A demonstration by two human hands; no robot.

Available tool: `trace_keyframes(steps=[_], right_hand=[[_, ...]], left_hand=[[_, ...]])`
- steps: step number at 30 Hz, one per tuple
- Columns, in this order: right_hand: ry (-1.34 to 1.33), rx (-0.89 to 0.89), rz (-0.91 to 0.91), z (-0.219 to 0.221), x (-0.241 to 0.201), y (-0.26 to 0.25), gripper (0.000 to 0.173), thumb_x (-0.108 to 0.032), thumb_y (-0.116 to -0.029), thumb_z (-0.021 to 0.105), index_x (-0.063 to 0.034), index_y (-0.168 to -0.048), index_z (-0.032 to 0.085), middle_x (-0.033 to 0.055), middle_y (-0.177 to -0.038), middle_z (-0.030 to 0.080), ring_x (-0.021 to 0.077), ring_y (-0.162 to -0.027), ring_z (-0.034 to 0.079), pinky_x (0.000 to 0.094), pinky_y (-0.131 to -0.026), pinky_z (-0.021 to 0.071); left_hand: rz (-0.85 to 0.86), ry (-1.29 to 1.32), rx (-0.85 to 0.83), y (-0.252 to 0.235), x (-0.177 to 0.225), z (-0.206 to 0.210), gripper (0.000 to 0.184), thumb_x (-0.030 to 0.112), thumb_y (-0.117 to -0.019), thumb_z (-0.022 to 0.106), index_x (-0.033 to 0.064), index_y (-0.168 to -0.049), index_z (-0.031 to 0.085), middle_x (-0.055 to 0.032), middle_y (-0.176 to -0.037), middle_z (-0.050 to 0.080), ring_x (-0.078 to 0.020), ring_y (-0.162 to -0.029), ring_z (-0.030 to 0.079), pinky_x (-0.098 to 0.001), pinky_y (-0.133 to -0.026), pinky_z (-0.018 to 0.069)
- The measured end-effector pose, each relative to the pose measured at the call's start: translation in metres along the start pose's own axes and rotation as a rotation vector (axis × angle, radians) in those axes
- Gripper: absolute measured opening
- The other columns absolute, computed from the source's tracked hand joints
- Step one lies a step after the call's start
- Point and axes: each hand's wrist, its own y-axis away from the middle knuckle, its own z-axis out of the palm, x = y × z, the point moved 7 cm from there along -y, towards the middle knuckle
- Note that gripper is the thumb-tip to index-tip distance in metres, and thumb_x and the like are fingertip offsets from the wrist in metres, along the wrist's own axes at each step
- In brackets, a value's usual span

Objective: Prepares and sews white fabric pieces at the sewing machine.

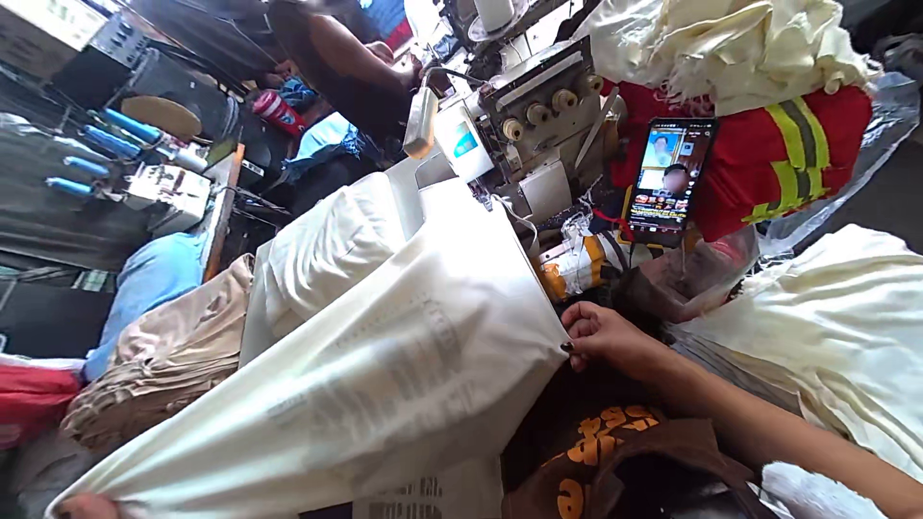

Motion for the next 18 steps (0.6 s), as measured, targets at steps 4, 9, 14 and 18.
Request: trace_keyframes(steps=[4, 9, 14, 18], right_hand=[[-0.004, -0.028, -0.095, 0.004, -0.029, -0.030, 0.026, 0.004, -0.0879, 0.071, 0.0023, -0.112, 0.062, 0.0060, -0.081, 0.070, 0.0158, -0.065, 0.070, 0.0330, -0.066, 0.0631], [-0.004, 0.040, -0.153, 0.010, -0.067, -0.061, 0.020, 0.006, -0.0884, 0.070, 0.0030, -0.106, 0.062, 0.0058, -0.079, 0.069, 0.0147, -0.064, 0.069, 0.0308, -0.065, 0.0626], [0.022, 0.164, -0.254, 0.014, -0.107, -0.087, 0.022, 0.012, -0.0874, 0.068, 0.0036, -0.102, 0.055, 0.0084, -0.074, 0.067, 0.0153, -0.060, 0.068, 0.0295, -0.064, 0.0620], [0.133, 0.272, -0.394, 0.014, -0.138, -0.101, 0.030, 0.016, -0.0836, 0.070, 0.0036, -0.104, 0.052, 0.0105, -0.075, 0.064, 0.0179, -0.060, 0.067, 0.0333, -0.063, 0.0617]], left_hand=[[-0.056, 0.057, -0.148, -0.029, -0.028, 0.040, 0.034, 0.019, -0.1108, 0.041, -0.0032, -0.135, 0.049, -0.0137, -0.117, 0.067, -0.0214, -0.108, 0.068, -0.0449, -0.097, 0.0565], [0.136, -0.781, -0.647, 0.001, -0.042, 0.153, 0.068, 0.012, -0.0977, 0.066, -0.0114, -0.153, 0.033, -0.0286, -0.150, 0.046, -0.0318, -0.139, 0.049, -0.0426, -0.116, 0.0393], [0.747, -0.823, -0.961, 0.177, -0.090, 0.256, 0.093, 0.060, -0.0862, 0.070, -0.0104, -0.144, 0.050, -0.0343, -0.151, 0.045, -0.0544, -0.143, 0.038, -0.0725, -0.115, 0.0237], [1.010, -0.780, -0.762, 0.249, -0.109, 0.302, 0.039, 0.014, -0.0983, 0.061, 0.0087, -0.136, 0.065, -0.0135, -0.142, 0.063, -0.0382, -0.141, 0.049, -0.0675, -0.115, 0.0273]])
